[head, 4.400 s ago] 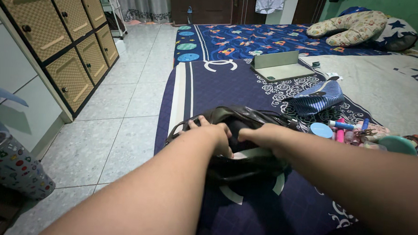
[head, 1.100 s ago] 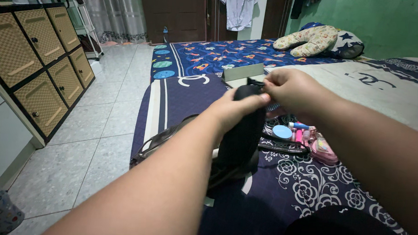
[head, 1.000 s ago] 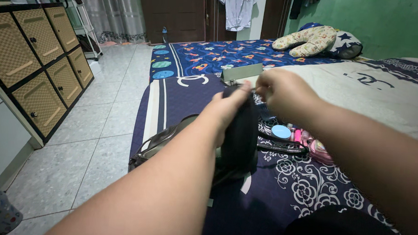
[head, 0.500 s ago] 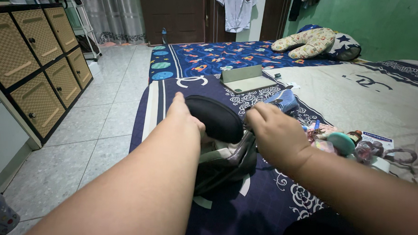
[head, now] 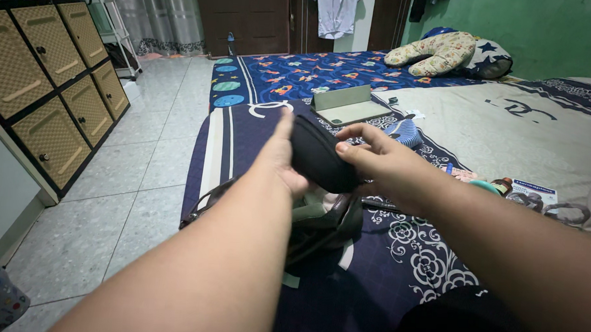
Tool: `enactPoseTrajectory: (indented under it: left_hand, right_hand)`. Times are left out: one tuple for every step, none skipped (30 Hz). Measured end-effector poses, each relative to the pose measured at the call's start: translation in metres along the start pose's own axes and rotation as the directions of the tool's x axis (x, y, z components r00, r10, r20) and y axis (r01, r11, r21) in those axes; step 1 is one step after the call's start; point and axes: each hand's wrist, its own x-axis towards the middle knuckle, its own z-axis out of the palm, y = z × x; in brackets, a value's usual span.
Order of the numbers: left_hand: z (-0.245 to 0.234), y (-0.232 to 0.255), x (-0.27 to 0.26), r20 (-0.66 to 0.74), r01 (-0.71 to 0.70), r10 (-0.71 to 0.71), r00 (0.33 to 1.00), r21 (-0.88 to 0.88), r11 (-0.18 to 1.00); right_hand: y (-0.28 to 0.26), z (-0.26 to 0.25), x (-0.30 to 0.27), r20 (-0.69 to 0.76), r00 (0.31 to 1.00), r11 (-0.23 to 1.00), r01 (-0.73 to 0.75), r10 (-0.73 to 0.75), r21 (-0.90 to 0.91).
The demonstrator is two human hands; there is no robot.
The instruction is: The person opens a brown handbag on a bed and removes several items, including a striped pouch, a small pink case, a black pouch, and other small objects. The person places the items on the bed and then closes the bag.
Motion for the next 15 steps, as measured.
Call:
enactPoseTrajectory:
  left_hand:
    - [-0.001, -0.004, 0.003, 0.072, 0.019, -0.021, 0.997, 0.024, 1.000]
    - [-0.002, -0.007, 0.005, 0.145, 0.037, -0.044, 0.988, 0.051, 0.998]
    - [-0.003, -0.007, 0.007, 0.111, 0.028, -0.035, 0.993, 0.065, 0.997]
    - [-0.006, -0.009, 0.007, 0.071, 0.022, -0.028, 0.997, 0.078, 0.997]
    - [-0.009, -0.011, 0.007, 0.031, 0.017, -0.020, 0.999, 0.090, 0.996]
    - [-0.010, -0.012, 0.008, -0.004, 0.008, -0.007, 1.000, 0.080, 0.997]
    - [-0.012, -0.012, 0.008, -0.039, -0.002, 0.005, 0.999, 0.070, 0.998]
    - [-0.012, -0.013, 0.008, -0.073, -0.013, 0.017, 0.997, 0.061, 0.998]
    - [-0.013, -0.012, 0.008, -0.042, -0.006, 0.008, 0.999, 0.044, 0.999]
    - [-0.015, -0.013, 0.008, -0.012, 0.002, -0.001, 1.000, 0.025, 1.000]
    - [-0.017, -0.013, 0.008, 0.017, 0.010, -0.010, 1.000, 0.007, 1.000]
    - [-0.018, -0.014, 0.008, 0.021, -0.005, 0.005, 1.000, -0.015, 1.000]
    - [-0.019, -0.014, 0.007, 0.025, -0.019, 0.020, 0.999, -0.038, 0.999]
    - [-0.020, -0.014, 0.007, 0.028, -0.033, 0.035, 0.999, -0.060, 0.998]
    - [-0.021, -0.014, 0.007, 0.031, -0.042, 0.044, 0.999, -0.064, 0.997]
  right_hand:
    - [-0.002, 0.002, -0.001, 0.002, 1.000, 1.000, 0.005, -0.005, -0.022]
    - [-0.004, 0.004, -0.003, 0.003, 1.000, 0.999, 0.011, -0.011, -0.045]
    - [-0.005, 0.004, -0.004, -0.052, 0.999, 0.998, 0.012, -0.016, -0.066]
    - [-0.003, 0.005, -0.006, -0.104, 0.994, 0.996, 0.006, -0.015, -0.085]
    - [0.000, 0.005, -0.008, -0.157, 0.988, 0.995, -0.001, -0.015, -0.104]
    - [0.002, 0.004, -0.008, -0.192, 0.981, 0.995, 0.014, -0.033, -0.098]
    - [0.004, 0.002, -0.007, -0.227, 0.973, 0.995, 0.029, -0.050, -0.093]
    - [0.008, 0.000, -0.005, -0.263, 0.962, 0.995, 0.045, -0.067, -0.088]
    - [0.011, -0.002, -0.003, -0.275, 0.957, 0.990, 0.061, -0.094, -0.128]
    - [0.016, -0.004, -0.001, -0.285, 0.951, 0.983, 0.074, -0.120, -0.167]
    - [0.020, -0.007, 0.001, -0.294, 0.945, 0.975, 0.086, -0.145, -0.206]
    - [0.024, -0.010, 0.004, -0.292, 0.936, 0.956, 0.118, -0.198, -0.270]
    - [0.026, -0.012, 0.007, -0.285, 0.925, 0.931, 0.149, -0.250, -0.332]
    - [0.028, -0.015, 0.010, -0.276, 0.913, 0.902, 0.178, -0.301, -0.394]
    - [0.028, -0.018, 0.012, -0.301, 0.934, 0.945, 0.094, -0.193, -0.314]
